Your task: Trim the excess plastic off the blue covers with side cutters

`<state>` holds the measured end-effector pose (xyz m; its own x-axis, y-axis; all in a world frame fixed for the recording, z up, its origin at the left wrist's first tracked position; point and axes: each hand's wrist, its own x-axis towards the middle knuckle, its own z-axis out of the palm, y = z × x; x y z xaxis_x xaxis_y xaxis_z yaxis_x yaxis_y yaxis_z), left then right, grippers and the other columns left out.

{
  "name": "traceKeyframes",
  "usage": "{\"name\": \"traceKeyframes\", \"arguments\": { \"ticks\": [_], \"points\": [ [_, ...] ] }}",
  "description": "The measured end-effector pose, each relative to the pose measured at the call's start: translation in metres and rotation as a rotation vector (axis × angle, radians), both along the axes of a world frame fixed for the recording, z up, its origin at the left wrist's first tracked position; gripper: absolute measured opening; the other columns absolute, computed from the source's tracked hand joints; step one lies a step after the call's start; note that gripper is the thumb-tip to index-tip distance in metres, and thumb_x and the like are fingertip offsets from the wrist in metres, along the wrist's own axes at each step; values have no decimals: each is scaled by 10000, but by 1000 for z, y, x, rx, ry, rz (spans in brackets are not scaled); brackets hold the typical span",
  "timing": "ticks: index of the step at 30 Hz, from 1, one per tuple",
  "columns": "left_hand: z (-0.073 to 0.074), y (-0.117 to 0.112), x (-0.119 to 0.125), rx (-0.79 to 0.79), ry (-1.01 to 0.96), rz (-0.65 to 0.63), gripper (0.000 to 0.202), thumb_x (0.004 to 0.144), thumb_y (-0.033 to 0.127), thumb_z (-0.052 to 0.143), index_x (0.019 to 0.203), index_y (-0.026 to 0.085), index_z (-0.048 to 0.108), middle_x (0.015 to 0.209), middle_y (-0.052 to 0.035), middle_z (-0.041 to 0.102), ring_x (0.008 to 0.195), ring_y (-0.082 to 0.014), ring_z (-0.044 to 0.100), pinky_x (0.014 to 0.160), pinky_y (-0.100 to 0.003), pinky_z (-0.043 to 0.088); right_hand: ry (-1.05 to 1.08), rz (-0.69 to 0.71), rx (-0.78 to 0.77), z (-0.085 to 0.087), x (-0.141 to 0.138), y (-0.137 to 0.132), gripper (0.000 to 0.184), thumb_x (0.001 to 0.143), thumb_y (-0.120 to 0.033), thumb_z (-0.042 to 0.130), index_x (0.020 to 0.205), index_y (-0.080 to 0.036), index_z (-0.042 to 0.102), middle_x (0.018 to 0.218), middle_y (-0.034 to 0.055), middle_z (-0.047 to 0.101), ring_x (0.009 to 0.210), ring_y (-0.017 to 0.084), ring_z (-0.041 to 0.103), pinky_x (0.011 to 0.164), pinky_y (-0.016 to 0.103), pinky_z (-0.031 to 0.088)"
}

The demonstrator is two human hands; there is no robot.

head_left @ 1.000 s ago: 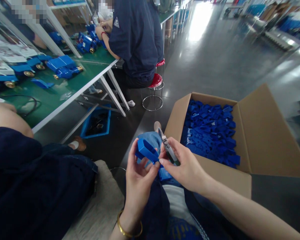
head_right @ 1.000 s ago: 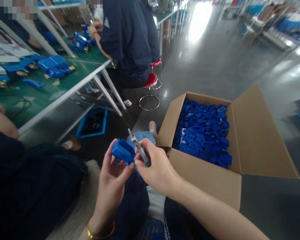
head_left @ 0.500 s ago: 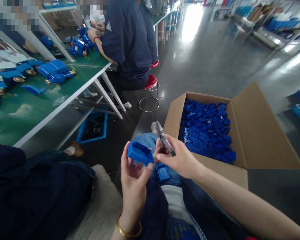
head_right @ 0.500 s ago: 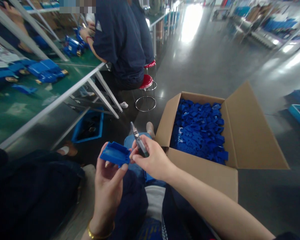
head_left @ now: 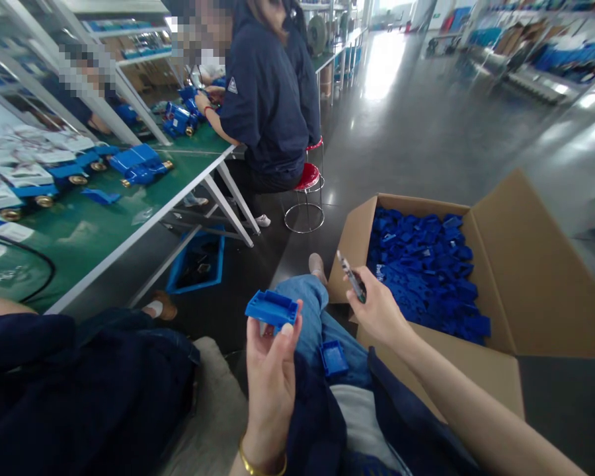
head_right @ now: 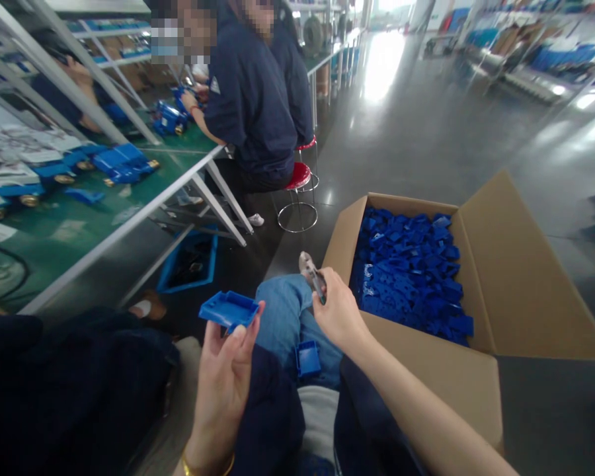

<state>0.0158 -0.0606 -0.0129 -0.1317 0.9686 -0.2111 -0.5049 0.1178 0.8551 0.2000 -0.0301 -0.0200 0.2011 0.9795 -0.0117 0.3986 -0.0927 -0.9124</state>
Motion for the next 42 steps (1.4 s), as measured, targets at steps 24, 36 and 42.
{"name": "traceKeyframes", "arguments": {
  "ticks": [24, 36, 42],
  "points": [
    [7, -1, -14, 307, 409, 196, 812, 696, 135, 863, 1303, 375, 379, 1414, -57, 479, 1226, -285, 653, 1060, -458, 526, 168, 736, -478, 80, -29, -56, 337, 695, -187, 615, 987, -247, 457, 892, -15, 626, 762, 181, 573, 636, 299, 423],
    [1, 9, -22, 709, 763, 275, 800, 597, 36, 857, 1214, 312, 430, 1239, -29, 541, 1178, -259, 597, 1060, -571, 521, 71, 761, -418, 65, -33, -47, 279, 703, -196, 592, 953, -230, 473, 944, 48, 623, 862, 241, 609, 781, 371, 494],
    [12, 15, -15, 280, 336, 311, 707, 752, 115, 811, 1306, 357, 444, 1434, -28, 503, 1243, -259, 649, 1118, -472, 488, -200, 26, -133, 10, -19, -26, 320, 801, -309, 483, 1100, -203, 439, 1101, 150, 559, 1096, 321, 578, 1016, 497, 447]
  ]
}}
